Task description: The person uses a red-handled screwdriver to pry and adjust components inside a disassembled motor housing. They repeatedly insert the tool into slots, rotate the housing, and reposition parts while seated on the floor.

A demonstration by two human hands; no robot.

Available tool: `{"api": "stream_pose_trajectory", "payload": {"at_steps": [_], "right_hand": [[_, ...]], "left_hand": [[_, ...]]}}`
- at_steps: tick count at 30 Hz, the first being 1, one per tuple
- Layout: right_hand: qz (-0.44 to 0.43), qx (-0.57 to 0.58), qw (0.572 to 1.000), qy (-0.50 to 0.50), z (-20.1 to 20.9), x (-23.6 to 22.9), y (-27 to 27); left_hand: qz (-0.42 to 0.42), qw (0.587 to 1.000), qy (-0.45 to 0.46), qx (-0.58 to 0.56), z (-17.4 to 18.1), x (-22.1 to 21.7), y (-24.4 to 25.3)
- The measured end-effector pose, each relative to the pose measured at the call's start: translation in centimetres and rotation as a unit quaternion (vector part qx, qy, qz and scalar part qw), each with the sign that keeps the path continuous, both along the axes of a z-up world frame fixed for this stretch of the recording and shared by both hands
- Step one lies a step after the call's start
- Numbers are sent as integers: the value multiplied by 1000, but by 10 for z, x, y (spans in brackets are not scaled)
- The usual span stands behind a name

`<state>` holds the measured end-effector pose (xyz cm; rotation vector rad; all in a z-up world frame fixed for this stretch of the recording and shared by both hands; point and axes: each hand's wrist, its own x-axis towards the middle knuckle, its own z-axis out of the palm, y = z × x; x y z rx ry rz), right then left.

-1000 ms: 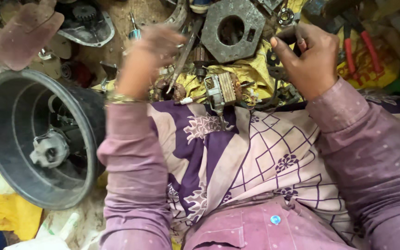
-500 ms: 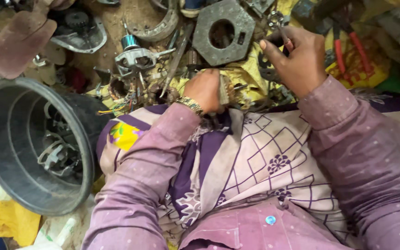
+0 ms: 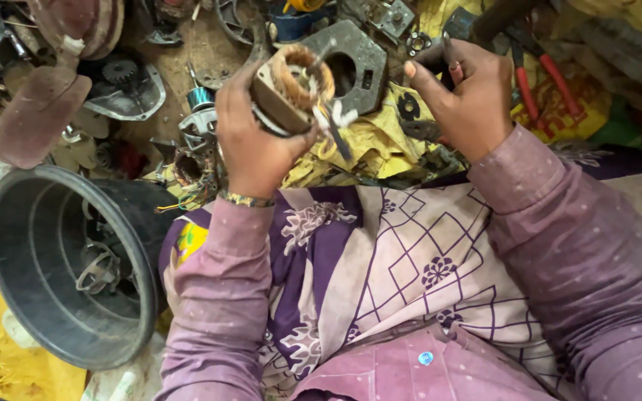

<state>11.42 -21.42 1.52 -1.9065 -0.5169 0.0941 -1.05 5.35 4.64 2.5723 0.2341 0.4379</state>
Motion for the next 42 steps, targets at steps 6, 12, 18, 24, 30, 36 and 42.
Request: {"api": "stream_pose_trajectory", "payload": {"at_steps": [6,12,18,24,30,36,42], "right_hand": [[10,-13,1000,-5,-5,-1,4],[14,-81,997,9,-17,-4,4],[65,-223,972,26,-32,-13,17],[155,-194,969,1,-60,-39,44],[180,-224,958,0,-87,-39,47],[175,-212,962,0,-97,-38,49],[108,-102,982,118,-56,-35,40]], "left_hand": [[-1,988,152,32,-66,29,10],[-29,979,186,-80,-76,24,21],[-32,981,157,-105,-73,23,24],[-5,965,245,-88,-71,21,52],[-14,968,211,-131,-55,24,39],[40,975,166,-141,-46,34,25],[140,934,288,-155,-41,38,34]]}}
